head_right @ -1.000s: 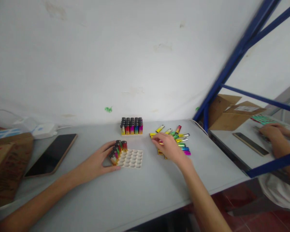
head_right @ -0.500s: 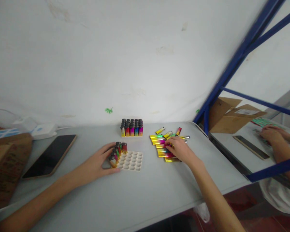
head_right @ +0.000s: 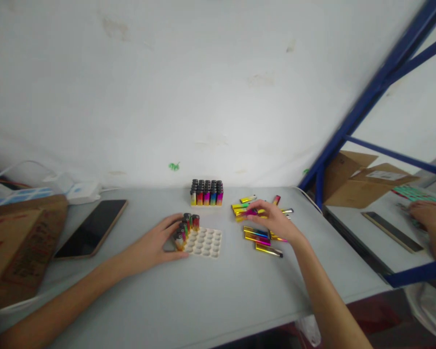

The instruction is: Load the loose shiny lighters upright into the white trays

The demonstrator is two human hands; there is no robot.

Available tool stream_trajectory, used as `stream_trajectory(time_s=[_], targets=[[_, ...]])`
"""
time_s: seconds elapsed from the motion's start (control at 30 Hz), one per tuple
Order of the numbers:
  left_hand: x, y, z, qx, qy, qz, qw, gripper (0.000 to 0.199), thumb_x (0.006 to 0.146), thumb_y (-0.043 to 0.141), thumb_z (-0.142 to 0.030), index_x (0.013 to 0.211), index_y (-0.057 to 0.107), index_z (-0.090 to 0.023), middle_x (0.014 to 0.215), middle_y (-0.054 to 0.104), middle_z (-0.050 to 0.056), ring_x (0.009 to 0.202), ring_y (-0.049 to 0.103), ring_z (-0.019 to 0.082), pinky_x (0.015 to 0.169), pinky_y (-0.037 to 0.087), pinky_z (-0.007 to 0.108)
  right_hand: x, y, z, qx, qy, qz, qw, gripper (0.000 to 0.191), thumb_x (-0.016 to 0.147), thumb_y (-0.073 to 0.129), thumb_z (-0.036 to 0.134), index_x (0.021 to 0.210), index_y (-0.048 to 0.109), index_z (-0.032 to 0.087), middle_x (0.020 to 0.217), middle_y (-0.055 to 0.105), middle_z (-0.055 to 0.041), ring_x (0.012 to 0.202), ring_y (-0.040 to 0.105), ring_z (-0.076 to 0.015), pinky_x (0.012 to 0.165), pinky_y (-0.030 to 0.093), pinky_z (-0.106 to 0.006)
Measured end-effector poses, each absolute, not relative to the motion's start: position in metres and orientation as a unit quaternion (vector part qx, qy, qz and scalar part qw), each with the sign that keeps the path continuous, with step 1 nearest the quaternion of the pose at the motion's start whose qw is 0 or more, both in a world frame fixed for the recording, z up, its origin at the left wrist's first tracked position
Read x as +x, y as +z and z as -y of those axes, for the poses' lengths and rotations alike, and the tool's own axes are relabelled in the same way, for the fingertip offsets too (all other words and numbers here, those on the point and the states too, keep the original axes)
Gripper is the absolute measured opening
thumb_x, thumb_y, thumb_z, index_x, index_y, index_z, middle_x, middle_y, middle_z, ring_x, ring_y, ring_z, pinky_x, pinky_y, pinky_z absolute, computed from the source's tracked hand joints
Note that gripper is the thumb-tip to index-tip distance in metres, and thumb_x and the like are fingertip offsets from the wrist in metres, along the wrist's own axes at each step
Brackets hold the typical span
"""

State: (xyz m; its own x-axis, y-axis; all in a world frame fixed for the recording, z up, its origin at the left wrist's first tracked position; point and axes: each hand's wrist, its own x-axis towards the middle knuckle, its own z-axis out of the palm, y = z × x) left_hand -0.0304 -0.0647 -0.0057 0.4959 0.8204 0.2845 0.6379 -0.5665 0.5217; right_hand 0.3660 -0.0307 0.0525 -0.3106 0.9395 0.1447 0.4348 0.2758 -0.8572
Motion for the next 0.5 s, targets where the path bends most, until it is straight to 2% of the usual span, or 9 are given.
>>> stream_trajectory(time_s=[0.07, 0.13, 0.3, 0.37, 0.43, 0.5], targets=[[-0.03, -0.006, 0.065, 0.846, 0.26, -0.43, 0.179, 0.078, 0.081, 0.084, -0.067, 0.142, 0.066, -0.021, 0.158, 0.056, 0.017, 0.145, 0.056, 0.041, 0.125, 0.046, 0.054, 0.349, 0.051, 0.03, -0.444, 0.456, 0.633, 0.44, 0.042, 0.083, 0.085, 0.059, 0.105, 0.076, 0.024, 0.109, 0.079, -0.0077, 0.105, 0.073, -0.0273, 0.099, 0.056, -0.044], [-0.03, -0.005, 0.065, 0.846, 0.259, -0.43, 0.181, 0.079, 0.081, 0.084, -0.066, 0.142, 0.066, -0.021, 0.158, 0.056, 0.017, 0.145, 0.056, 0.04, 0.125, 0.045, 0.054, 0.327, 0.054, 0.028, -0.41, 0.525, 0.551, 0.503, 0.043, 0.083, 0.085, 0.061, 0.104, 0.075, 0.024, 0.102, 0.078, -0.0065, 0.098, 0.073, -0.0251, 0.094, 0.057, -0.042], [-0.029, -0.001, 0.067, 0.849, 0.249, -0.43, 0.18, 0.08, 0.081, 0.086, -0.063, 0.144, 0.064, -0.019, 0.157, 0.056, 0.018, 0.145, 0.055, 0.039, 0.126, 0.045, 0.052, 0.266, 0.067, 0.021, -0.306, 0.635, 0.5, 0.504, 0.039, 0.086, 0.084, 0.057, 0.107, 0.067, 0.028, 0.085, 0.066, 0.0016, 0.075, 0.065, -0.0167, 0.073, 0.057, -0.033], [-0.029, 0.001, 0.068, 0.851, 0.246, -0.431, 0.174, 0.079, 0.081, 0.087, -0.062, 0.144, 0.064, -0.02, 0.156, 0.056, 0.017, 0.145, 0.055, 0.038, 0.127, 0.045, 0.051, 0.246, 0.061, 0.02, -0.302, 0.624, 0.519, 0.5, 0.041, 0.087, 0.081, 0.061, 0.105, 0.063, 0.028, 0.079, 0.059, 0.0042, 0.063, 0.054, -0.0125, 0.06, 0.049, -0.026], [-0.028, 0.002, 0.069, 0.852, 0.246, -0.429, 0.17, 0.078, 0.081, 0.087, -0.061, 0.144, 0.063, -0.02, 0.156, 0.056, 0.017, 0.144, 0.056, 0.038, 0.126, 0.046, 0.051, 0.233, 0.046, 0.02, -0.339, 0.577, 0.557, 0.491, 0.045, 0.089, 0.073, 0.068, 0.102, 0.058, 0.027, 0.07, 0.051, 0.0072, 0.053, 0.041, -0.0106, 0.048, 0.035, -0.023], [-0.027, 0.002, 0.071, 0.852, 0.249, -0.429, 0.165, 0.08, 0.08, 0.088, -0.06, 0.145, 0.062, -0.02, 0.156, 0.056, 0.018, 0.144, 0.056, 0.038, 0.125, 0.047, 0.052, 0.226, 0.029, 0.023, -0.394, 0.479, 0.632, 0.465, 0.046, 0.098, 0.057, 0.072, 0.102, 0.055, 0.027, 0.066, 0.045, 0.0082, 0.05, 0.037, -0.0118, 0.045, 0.029, -0.024]])
